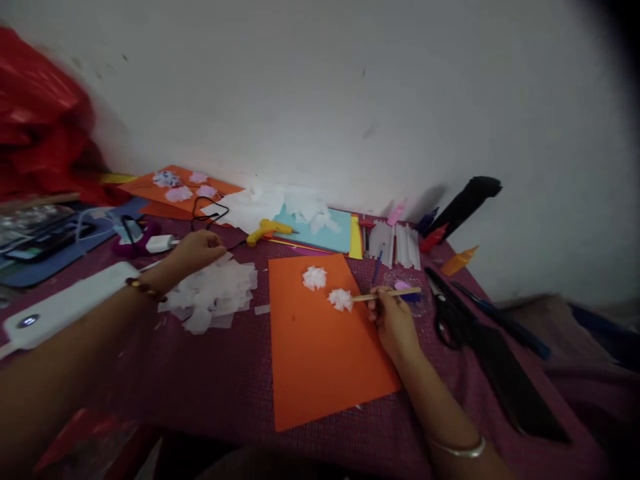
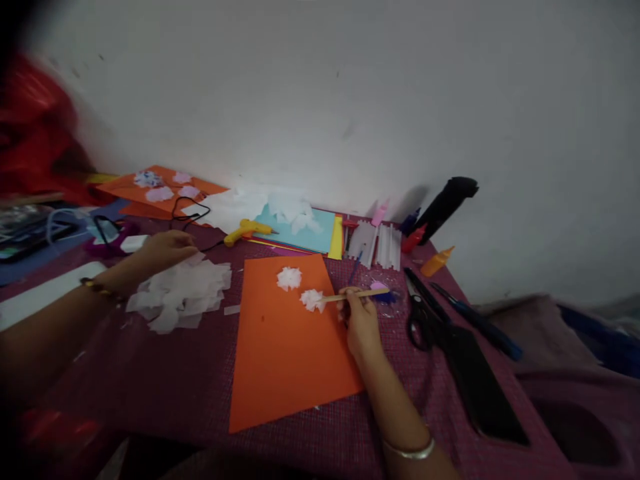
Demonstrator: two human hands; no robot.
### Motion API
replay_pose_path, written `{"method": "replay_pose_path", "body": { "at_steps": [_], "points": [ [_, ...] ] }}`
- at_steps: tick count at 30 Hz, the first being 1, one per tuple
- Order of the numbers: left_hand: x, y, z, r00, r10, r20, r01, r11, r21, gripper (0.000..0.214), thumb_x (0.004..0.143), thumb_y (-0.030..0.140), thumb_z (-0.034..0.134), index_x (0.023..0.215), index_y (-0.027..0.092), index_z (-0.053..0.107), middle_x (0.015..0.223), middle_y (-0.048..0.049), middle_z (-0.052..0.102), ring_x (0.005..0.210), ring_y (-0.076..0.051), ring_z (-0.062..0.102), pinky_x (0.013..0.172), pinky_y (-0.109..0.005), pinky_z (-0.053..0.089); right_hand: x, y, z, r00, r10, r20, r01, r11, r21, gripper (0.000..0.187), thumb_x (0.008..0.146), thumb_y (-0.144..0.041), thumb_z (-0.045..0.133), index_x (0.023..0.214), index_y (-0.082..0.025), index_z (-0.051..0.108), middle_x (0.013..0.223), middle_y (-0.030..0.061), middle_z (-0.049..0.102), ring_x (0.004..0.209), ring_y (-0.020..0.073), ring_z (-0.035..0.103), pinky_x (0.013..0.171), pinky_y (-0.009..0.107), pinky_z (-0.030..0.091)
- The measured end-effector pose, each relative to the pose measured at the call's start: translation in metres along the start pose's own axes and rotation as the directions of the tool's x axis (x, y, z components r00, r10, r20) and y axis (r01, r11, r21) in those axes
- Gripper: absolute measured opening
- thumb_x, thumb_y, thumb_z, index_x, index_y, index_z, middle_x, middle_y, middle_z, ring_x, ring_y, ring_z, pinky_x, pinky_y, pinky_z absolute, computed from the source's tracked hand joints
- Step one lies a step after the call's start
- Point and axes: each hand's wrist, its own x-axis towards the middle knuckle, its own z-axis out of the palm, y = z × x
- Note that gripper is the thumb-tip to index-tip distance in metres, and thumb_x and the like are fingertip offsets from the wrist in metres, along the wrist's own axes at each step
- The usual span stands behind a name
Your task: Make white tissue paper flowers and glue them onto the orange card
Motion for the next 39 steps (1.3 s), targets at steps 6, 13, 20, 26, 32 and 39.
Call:
{"method": "replay_pose_path", "body": {
  "at_steps": [6,13,20,26,32,39],
  "points": [
    [-0.038,0.074,-0.028,0.994,0.009,-0.107,-0.066,0.836,-0.544,0.012,0.072,0.028,0.062,0.074,0.017,0.059,0.077,-0.0011,0.063,0.062,-0.011,0.049,0.055,-0.023,0.035,-0.006,-0.004,0.0,0.984,-0.142,0.104,0.158,0.972,-0.172,0.016,0.077,-0.034,0.06,0.072,-0.018,0.06,0.05,-0.0051,0.05,0.043,0.0088,0.042,0.04,0.02,0.029],
    [-0.03,0.155,0.066,0.95,0.285,0.127,-0.002,0.413,-0.911,0.014,0.071,0.021,0.064,0.067,0.017,0.05,0.053,0.0046,0.054,0.047,-0.008,0.051,0.05,-0.021,0.039,-0.015,-0.006,-0.001,0.9,-0.302,0.313,0.415,0.813,-0.409,0.016,0.084,-0.027,0.051,0.072,-0.019,0.058,0.055,-0.0037,0.052,0.051,0.0122,0.048,0.051,0.024,0.036],
    [-0.023,0.153,0.142,0.935,0.249,0.253,0.2,0.217,-0.955,0.021,0.067,0.025,0.07,0.071,0.016,0.051,0.06,0.0045,0.057,0.047,-0.006,0.051,0.049,-0.019,0.038,-0.012,-0.004,-0.009,0.92,-0.325,0.217,0.388,0.834,-0.393,0.019,0.09,-0.031,0.043,0.077,-0.021,0.052,0.055,-0.0044,0.048,0.049,0.0127,0.044,0.046,0.024,0.032],
    [-0.03,0.139,0.142,0.873,0.338,0.351,0.258,0.29,-0.922,0.019,0.068,0.029,0.071,0.071,0.014,0.06,0.066,0.0029,0.058,0.053,-0.006,0.051,0.055,-0.02,0.04,-0.01,-0.007,-0.004,0.913,-0.322,0.253,0.405,0.799,-0.445,0.02,0.092,-0.031,0.042,0.079,-0.021,0.054,0.059,-0.0022,0.054,0.052,0.0136,0.048,0.049,0.025,0.036],
    [-0.027,0.133,0.137,0.725,0.555,0.408,0.089,0.511,-0.855,0.015,0.071,0.03,0.069,0.073,0.016,0.066,0.071,0.0003,0.063,0.065,-0.01,0.054,0.063,-0.022,0.04,-0.009,-0.004,-0.002,0.924,-0.297,0.241,0.374,0.83,-0.414,0.021,0.093,-0.035,0.043,0.084,-0.021,0.055,0.063,-0.0011,0.06,0.048,0.0126,0.047,0.045,0.025,0.035],
    [-0.021,0.129,0.138,0.567,0.728,0.386,-0.148,0.551,-0.821,0.014,0.073,0.03,0.068,0.074,0.016,0.067,0.078,-0.0021,0.064,0.077,-0.014,0.055,0.071,-0.024,0.042,-0.007,-0.004,-0.007,0.947,-0.277,0.164,0.316,0.893,-0.32,0.022,0.091,-0.038,0.046,0.081,-0.021,0.054,0.058,-0.0024,0.056,0.046,0.0119,0.047,0.044,0.023,0.035]
  ]
}}
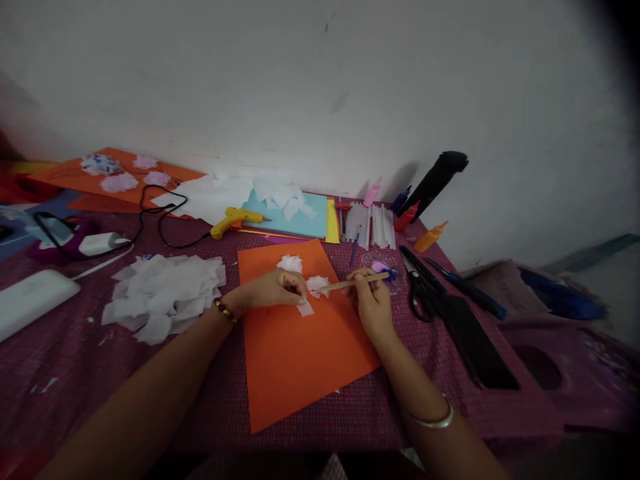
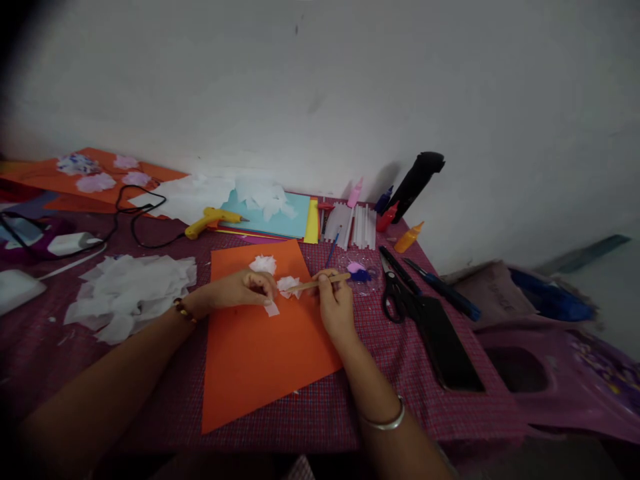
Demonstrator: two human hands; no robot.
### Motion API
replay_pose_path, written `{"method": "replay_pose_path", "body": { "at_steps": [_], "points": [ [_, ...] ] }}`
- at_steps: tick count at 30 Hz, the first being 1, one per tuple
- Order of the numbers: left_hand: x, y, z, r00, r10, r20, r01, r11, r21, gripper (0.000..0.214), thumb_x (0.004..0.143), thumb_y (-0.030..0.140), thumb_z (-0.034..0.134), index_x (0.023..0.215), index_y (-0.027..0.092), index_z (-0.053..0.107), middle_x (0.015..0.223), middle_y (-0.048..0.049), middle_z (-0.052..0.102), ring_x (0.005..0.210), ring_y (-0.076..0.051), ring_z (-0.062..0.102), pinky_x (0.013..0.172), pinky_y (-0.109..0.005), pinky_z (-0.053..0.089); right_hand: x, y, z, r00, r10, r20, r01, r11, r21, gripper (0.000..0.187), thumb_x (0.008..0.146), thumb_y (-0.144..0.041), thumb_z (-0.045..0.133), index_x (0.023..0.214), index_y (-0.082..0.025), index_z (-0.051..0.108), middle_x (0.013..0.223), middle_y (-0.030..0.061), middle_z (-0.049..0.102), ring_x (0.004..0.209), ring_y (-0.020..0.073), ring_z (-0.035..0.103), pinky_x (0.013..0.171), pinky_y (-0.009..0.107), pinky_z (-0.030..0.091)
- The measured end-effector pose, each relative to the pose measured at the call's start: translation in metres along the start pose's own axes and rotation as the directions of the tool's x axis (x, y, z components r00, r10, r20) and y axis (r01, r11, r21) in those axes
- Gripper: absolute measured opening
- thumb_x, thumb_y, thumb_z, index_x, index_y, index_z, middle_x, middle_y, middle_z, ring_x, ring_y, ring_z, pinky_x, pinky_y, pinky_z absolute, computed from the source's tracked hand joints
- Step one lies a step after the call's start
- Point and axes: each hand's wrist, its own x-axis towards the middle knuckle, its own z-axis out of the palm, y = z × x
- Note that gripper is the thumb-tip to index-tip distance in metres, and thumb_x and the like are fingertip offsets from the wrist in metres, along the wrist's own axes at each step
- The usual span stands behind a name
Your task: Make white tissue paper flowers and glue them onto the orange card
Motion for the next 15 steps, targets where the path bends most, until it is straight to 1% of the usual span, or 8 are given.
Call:
{"method": "replay_pose_path", "body": {
  "at_steps": [2,4,10,12,15],
  "points": [
    [0.0003,-0.0014,0.0001,1.0,-0.021,-0.011,0.021,1.0,-0.016,0.015,0.073,0.031,0.068,0.074,0.016,0.067,0.078,-0.002,0.064,0.075,-0.013,0.055,0.07,-0.024,0.042,0.0005,0.0,-0.0027,1.0,0.005,-0.014,-0.005,1.0,0.015,0.022,0.09,-0.037,0.046,0.078,-0.021,0.053,0.054,-0.004,0.052,0.045,0.0115,0.046,0.043,0.023,0.034],
    [0.0002,-0.0011,0.0004,0.999,-0.029,-0.027,0.029,0.999,-0.029,0.015,0.073,0.031,0.067,0.073,0.016,0.067,0.077,-0.0018,0.063,0.073,-0.013,0.055,0.069,-0.024,0.042,0.0011,0.0002,-0.0044,1.0,0.002,-0.015,-0.002,1.0,-0.021,0.023,0.09,-0.036,0.045,0.075,-0.021,0.053,0.054,-0.0046,0.049,0.045,0.0109,0.045,0.044,0.023,0.034],
    [-0.0002,0.0038,0.0015,0.999,-0.02,-0.043,0.017,0.999,-0.048,0.011,0.072,0.028,0.067,0.071,0.017,0.067,0.075,-0.0014,0.063,0.071,-0.013,0.055,0.068,-0.023,0.043,0.0014,0.0006,-0.0005,1.0,0.0,0.026,0.004,0.991,-0.137,0.024,0.092,-0.037,0.044,0.078,-0.02,0.054,0.057,-0.0023,0.053,0.05,0.012,0.048,0.046,0.023,0.034],
    [-0.0002,0.0037,0.0014,0.999,-0.011,-0.045,0.01,1.0,-0.029,0.01,0.072,0.027,0.067,0.072,0.017,0.068,0.076,-0.002,0.064,0.071,-0.013,0.056,0.067,-0.023,0.043,0.0014,0.0008,0.0008,1.0,-0.009,0.027,0.013,0.989,-0.145,0.024,0.092,-0.037,0.044,0.08,-0.019,0.055,0.06,-0.0014,0.055,0.05,0.0121,0.049,0.046,0.023,0.035],
    [-0.0002,0.0019,0.0009,0.999,0.013,-0.046,-0.013,1.0,0.007,0.01,0.073,0.027,0.066,0.073,0.017,0.069,0.076,-0.0029,0.065,0.072,-0.014,0.056,0.065,-0.023,0.043,0.0015,0.0013,0.0015,0.999,-0.014,0.03,0.017,0.993,-0.117,0.024,0.092,-0.039,0.043,0.082,-0.02,0.055,0.061,-0.0018,0.055,0.047,0.0112,0.046,0.043,0.023,0.034]
  ]
}}
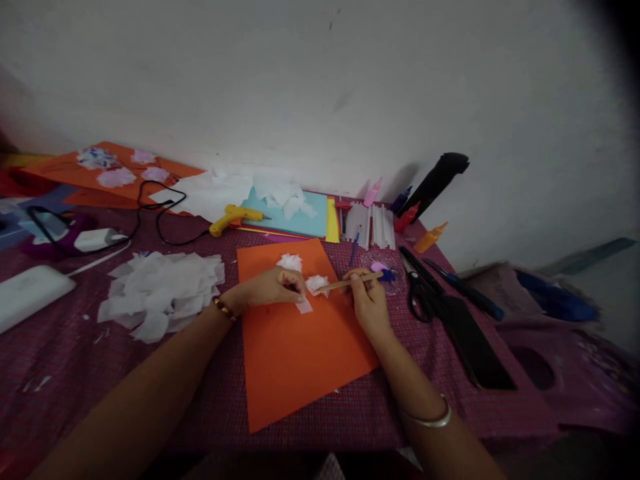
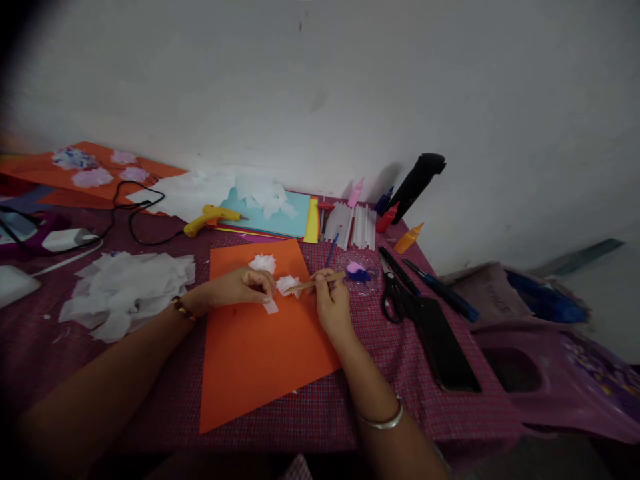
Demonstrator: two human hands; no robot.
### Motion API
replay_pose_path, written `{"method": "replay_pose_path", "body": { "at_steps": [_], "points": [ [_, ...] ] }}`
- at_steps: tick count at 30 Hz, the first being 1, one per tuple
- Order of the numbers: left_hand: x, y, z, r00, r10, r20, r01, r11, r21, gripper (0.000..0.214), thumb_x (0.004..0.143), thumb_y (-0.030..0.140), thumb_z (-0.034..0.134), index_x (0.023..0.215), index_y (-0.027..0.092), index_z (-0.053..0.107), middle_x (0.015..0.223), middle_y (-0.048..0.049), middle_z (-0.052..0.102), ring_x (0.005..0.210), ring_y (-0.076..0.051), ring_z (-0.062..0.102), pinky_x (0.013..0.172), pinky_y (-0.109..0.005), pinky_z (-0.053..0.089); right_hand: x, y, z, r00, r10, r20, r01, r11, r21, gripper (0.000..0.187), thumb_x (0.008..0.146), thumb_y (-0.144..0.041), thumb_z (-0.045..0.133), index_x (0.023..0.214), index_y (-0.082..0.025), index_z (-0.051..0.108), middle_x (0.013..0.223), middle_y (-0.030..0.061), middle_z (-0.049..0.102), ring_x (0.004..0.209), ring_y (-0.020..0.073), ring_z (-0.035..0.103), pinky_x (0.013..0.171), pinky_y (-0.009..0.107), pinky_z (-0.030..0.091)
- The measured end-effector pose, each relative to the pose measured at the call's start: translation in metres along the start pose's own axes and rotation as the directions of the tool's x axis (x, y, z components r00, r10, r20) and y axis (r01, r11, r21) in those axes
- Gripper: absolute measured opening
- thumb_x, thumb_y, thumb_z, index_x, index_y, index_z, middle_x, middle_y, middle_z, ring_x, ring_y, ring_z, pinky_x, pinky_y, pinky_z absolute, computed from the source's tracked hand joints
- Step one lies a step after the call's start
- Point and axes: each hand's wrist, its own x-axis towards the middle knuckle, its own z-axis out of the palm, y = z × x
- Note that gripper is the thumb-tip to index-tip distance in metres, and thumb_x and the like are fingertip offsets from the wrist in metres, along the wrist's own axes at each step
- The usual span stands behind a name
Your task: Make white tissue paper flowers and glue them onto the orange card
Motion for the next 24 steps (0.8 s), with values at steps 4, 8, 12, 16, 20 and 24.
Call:
{"method": "replay_pose_path", "body": {
  "at_steps": [4,8,12,16,20,24],
  "points": [
    [-0.0002,0.0,0.0002,1.0,0.019,0.011,-0.019,1.0,0.018,0.012,0.076,0.028,0.065,0.073,0.017,0.068,0.075,-0.0029,0.064,0.072,-0.014,0.056,0.064,-0.023,0.042,0.0,0.0002,0.0006,1.0,0.017,-0.001,-0.017,0.999,0.05,0.025,0.092,-0.041,0.043,0.084,-0.02,0.054,0.062,-0.002,0.056,0.045,0.011,0.045,0.042,0.023,0.033],
    [-0.0004,0.0038,0.0012,1.0,0.01,0.006,-0.01,1.0,0.019,0.012,0.075,0.028,0.064,0.07,0.017,0.066,0.073,-0.0019,0.061,0.07,-0.013,0.055,0.066,-0.024,0.042,-0.0002,-0.0039,0.0012,0.999,0.032,-0.013,-0.03,0.993,0.115,0.027,0.091,-0.044,0.044,0.084,-0.02,0.053,0.062,-0.0018,0.057,0.044,0.011,0.046,0.041,0.023,0.034],
    [-0.0004,0.0042,0.0014,0.999,-0.032,-0.002,0.032,0.999,0.002,0.012,0.074,0.028,0.064,0.071,0.017,0.065,0.074,-0.0015,0.062,0.071,-0.013,0.054,0.067,-0.023,0.042,-0.0009,-0.0091,-0.0012,0.999,0.049,-0.02,-0.045,0.987,0.154,0.028,0.091,-0.045,0.044,0.081,-0.02,0.053,0.057,-0.0025,0.056,0.044,0.0113,0.048,0.042,0.023,0.035],
    [0.0005,0.0033,0.002,0.999,-0.047,-0.027,0.046,0.998,-0.03,0.012,0.071,0.029,0.066,0.069,0.017,0.066,0.073,-0.0016,0.062,0.07,-0.012,0.054,0.065,-0.022,0.042,-0.0018,-0.0079,-0.0033,0.999,0.024,-0.021,-0.023,0.997,0.074,0.029,0.092,-0.044,0.043,0.079,-0.02,0.054,0.056,-0.0025,0.054,0.046,0.0121,0.049,0.044,0.023,0.036],
    [0.0021,0.004,0.0031,0.998,-0.041,-0.055,0.041,0.999,0.004,0.011,0.07,0.029,0.066,0.068,0.018,0.068,0.071,-0.0013,0.061,0.07,-0.013,0.054,0.062,-0.021,0.04,-0.0019,-0.0038,-0.0018,0.999,-0.026,0.022,0.028,0.998,-0.051,0.03,0.093,-0.043,0.041,0.08,-0.021,0.055,0.058,-0.0012,0.055,0.051,0.0135,0.052,0.046,0.024,0.036],
    [0.0026,0.0029,0.0036,0.996,-0.075,-0.051,0.076,0.997,0.02,0.011,0.07,0.029,0.066,0.068,0.018,0.068,0.065,0.0006,0.06,0.063,-0.012,0.051,0.057,-0.02,0.037,-0.0016,-0.0022,-0.0007,0.999,-0.046,0.01,0.047,0.996,-0.071,0.03,0.094,-0.043,0.039,0.082,-0.021,0.054,0.061,-0.0003,0.057,0.052,0.0139,0.053,0.047,0.024,0.037]
  ]
}}
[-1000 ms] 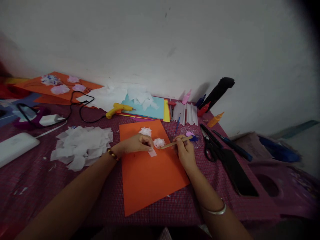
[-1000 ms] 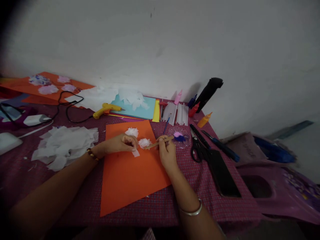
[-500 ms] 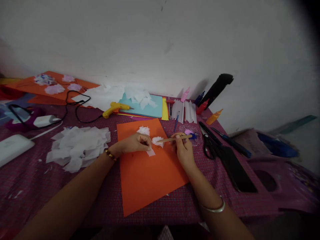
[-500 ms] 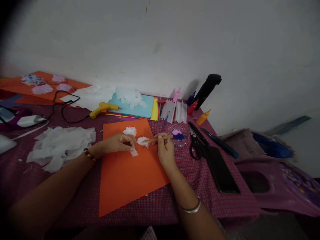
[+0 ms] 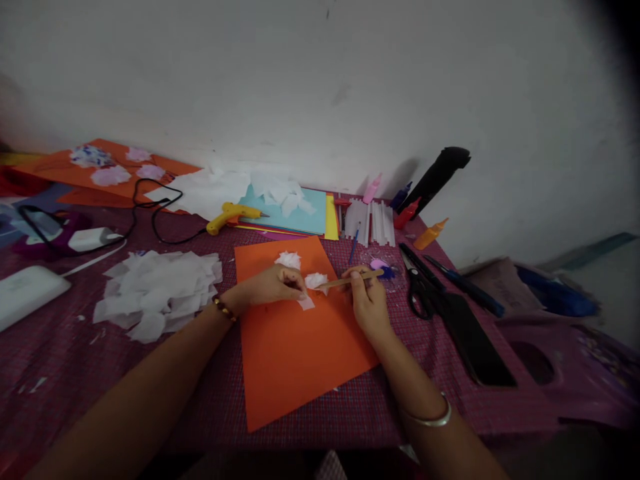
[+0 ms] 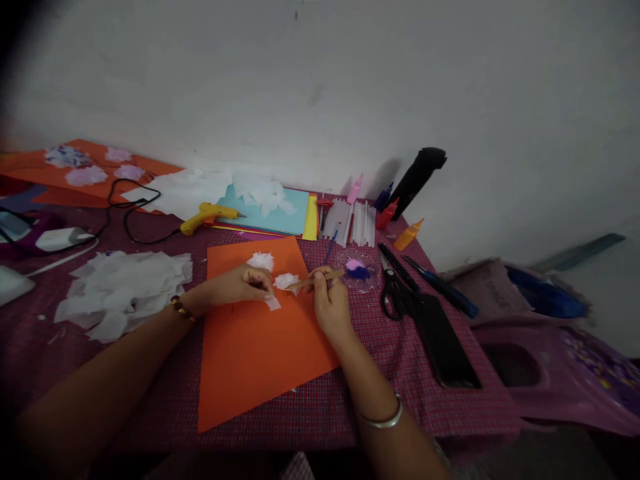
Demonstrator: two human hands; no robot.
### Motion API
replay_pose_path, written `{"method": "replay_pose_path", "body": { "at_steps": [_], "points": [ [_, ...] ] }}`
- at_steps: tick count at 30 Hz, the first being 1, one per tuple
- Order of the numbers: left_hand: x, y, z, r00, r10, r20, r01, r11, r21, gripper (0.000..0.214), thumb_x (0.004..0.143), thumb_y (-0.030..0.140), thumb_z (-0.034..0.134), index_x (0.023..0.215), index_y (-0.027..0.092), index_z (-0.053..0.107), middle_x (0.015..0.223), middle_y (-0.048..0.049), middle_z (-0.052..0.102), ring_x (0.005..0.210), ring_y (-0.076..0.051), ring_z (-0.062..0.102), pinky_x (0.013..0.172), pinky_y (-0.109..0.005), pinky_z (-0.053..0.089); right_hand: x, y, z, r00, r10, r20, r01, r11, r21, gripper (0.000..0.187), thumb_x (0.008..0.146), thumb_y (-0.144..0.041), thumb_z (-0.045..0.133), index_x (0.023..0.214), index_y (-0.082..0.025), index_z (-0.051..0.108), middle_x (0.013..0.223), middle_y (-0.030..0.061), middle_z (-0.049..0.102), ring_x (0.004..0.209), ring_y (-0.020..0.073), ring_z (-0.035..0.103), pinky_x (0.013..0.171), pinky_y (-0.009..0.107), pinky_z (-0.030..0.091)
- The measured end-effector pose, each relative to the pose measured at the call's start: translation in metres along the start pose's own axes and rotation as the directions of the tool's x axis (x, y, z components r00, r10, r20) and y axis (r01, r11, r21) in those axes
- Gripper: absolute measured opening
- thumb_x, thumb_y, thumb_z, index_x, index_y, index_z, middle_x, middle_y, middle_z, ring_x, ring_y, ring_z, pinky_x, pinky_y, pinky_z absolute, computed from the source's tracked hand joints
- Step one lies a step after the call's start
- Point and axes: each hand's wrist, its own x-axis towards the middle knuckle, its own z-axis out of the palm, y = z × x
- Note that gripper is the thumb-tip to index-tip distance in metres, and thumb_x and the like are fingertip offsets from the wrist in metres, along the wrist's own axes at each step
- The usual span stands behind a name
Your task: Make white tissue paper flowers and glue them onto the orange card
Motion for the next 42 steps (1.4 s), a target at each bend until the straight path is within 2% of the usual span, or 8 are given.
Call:
{"method": "replay_pose_path", "body": {
  "at_steps": [4,10,17,25,30,37,39,42],
  "points": [
    [0.001,-0.001,0.004,1.0,-0.01,-0.017,0.011,0.999,0.035,0.01,0.072,0.027,0.065,0.071,0.017,0.069,0.067,0.0008,0.062,0.061,-0.01,0.051,0.056,-0.02,0.037,0.0,0.001,0.0,1.0,-0.001,-0.016,0.001,1.0,0.015,0.029,0.095,-0.043,0.038,0.083,-0.021,0.054,0.064,0.0007,0.059,0.053,0.0141,0.053,0.047,0.024,0.037],
    [0.011,-0.004,0.023,0.973,-0.009,-0.232,0.008,1.0,-0.005,0.013,0.069,0.027,0.066,0.064,0.016,0.06,0.062,0.0013,0.06,0.059,-0.011,0.051,0.055,-0.021,0.037,0.001,-0.001,0.001,0.999,0.015,-0.051,-0.013,0.999,0.048,0.029,0.093,-0.044,0.04,0.082,-0.022,0.054,0.062,0.0003,0.059,0.053,0.0149,0.054,0.047,0.025,0.038],
    [0.019,-0.015,0.028,0.953,0.031,-0.301,0.018,0.987,0.159,0.013,0.073,0.024,0.063,0.064,0.017,0.058,0.063,0.0012,0.058,0.057,-0.011,0.048,0.053,-0.022,0.034,-0.006,-0.012,-0.005,0.993,-0.025,-0.112,0.034,0.997,0.074,0.025,0.095,-0.037,0.039,0.082,-0.022,0.054,0.058,-0.0015,0.057,0.048,0.0136,0.051,0.047,0.025,0.038],
    [0.017,-0.002,0.03,0.956,0.018,-0.292,0.008,0.996,0.086,0.014,0.072,0.024,0.067,0.063,0.017,0.058,0.061,0.0016,0.059,0.055,-0.01,0.049,0.051,-0.023,0.035,-0.009,-0.012,-0.001,0.991,-0.119,0.067,0.131,0.97,-0.207,0.027,0.096,-0.03,0.036,0.08,-0.021,0.056,0.068,0.0019,0.06,0.059,0.0161,0.056,0.056,0.028,0.038],
    [0.017,-0.004,0.026,0.95,0.034,-0.311,-0.032,0.999,0.009,0.012,0.073,0.025,0.066,0.074,0.017,0.058,0.07,-0.0001,0.063,0.063,-0.012,0.056,0.059,-0.024,0.042,-0.009,-0.015,-0.001,0.977,-0.165,0.137,0.199,0.935,-0.295,0.025,0.094,-0.025,0.038,0.079,-0.022,0.057,0.071,0.0025,0.061,0.059,0.0166,0.056,0.056,0.029,0.037],
    [0.014,-0.004,0.015,0.962,0.019,-0.272,-0.056,0.99,-0.127,0.01,0.074,0.024,0.062,0.076,0.015,0.058,0.07,0.0014,0.06,0.064,-0.01,0.053,0.061,-0.022,0.042,-0.014,-0.02,-0.001,0.9,-0.267,0.344,0.363,0.896,-0.254,0.02,0.092,-0.022,0.043,0.097,-0.022,0.062,0.091,0.0059,0.067,0.084,0.0198,0.062,0.073,0.03,0.045],
    [0.011,-0.002,0.014,0.963,-0.003,-0.268,-0.046,0.983,-0.176,0.011,0.074,0.025,0.062,0.076,0.015,0.057,0.065,0.0035,0.056,0.055,-0.007,0.048,0.053,-0.02,0.037,-0.014,-0.019,-0.001,0.915,-0.251,0.315,0.329,0.917,-0.225,0.019,0.092,-0.024,0.044,0.094,-0.021,0.063,0.087,0.0054,0.066,0.081,0.0192,0.062,0.072,0.03,0.045],
    [0.006,0.005,0.01,0.953,-0.043,-0.299,-0.061,0.942,-0.329,0.014,0.075,0.028,0.061,0.076,0.015,0.056,0.059,0.0049,0.052,0.047,-0.005,0.043,0.044,-0.018,0.029,-0.011,-0.016,-0.004,0.987,-0.141,0.083,0.149,0.983,-0.105,0.022,0.093,-0.031,0.044,0.086,-0.02,0.062,0.069,0.0011,0.061,0.062,0.0155,0.058,0.057,0.026,0.044]
  ]
}}
